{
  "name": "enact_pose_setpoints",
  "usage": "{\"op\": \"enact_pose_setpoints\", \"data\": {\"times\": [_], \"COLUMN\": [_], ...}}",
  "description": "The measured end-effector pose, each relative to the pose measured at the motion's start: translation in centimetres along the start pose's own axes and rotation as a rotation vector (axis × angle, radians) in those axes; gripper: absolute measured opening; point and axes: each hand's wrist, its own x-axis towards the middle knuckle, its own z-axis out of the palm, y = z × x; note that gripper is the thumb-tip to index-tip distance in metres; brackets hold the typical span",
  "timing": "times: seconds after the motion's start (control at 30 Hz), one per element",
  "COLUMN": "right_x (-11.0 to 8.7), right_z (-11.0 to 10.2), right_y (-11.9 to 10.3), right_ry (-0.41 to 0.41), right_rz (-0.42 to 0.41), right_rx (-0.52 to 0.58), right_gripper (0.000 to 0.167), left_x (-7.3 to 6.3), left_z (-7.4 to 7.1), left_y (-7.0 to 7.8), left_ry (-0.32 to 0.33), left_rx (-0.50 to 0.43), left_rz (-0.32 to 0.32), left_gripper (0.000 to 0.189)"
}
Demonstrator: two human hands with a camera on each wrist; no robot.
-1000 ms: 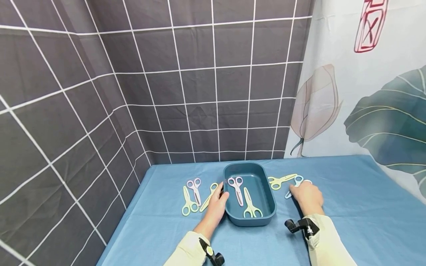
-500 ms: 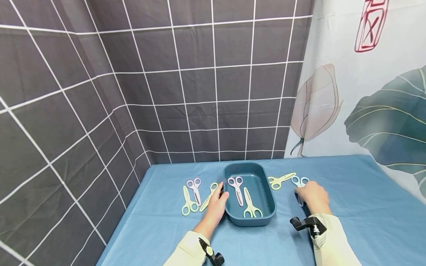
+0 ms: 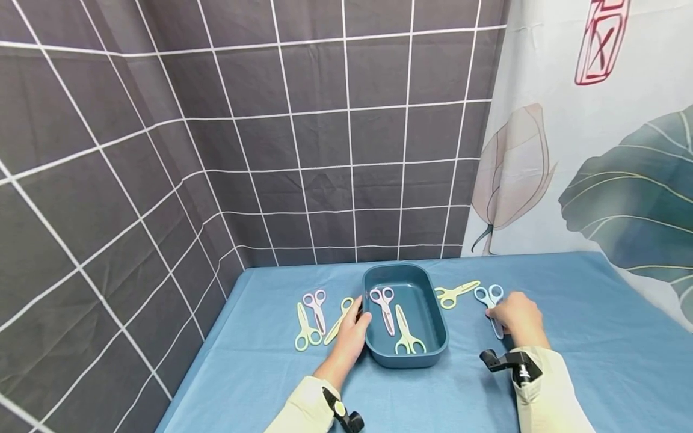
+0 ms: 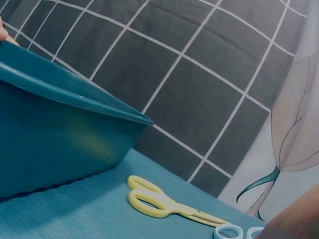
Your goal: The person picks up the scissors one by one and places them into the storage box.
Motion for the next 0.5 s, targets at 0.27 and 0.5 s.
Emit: {"op": "enact_pose_setpoints", "data": {"times": [0.27, 0.5], "right_x": [0.4, 0.9], "right_z": [-0.3, -0.4], "right_y": [0.4, 0.5], "right_ry": [-0.035, -0.058], "right_rz": [0.000, 0.021], "right_rx": [0.096, 0.239], "right_gripper": [0.029, 0.025], "left_x": [0.6, 0.8], "left_z": [0.0, -0.2], "left_y": [-1.7, -2.0], "left_ry": [0.003, -0.013], "left_rx": [0.004, 0.002], "left_rz": [-0.001, 0.010], "left_gripper": [0.051, 0.052]}}
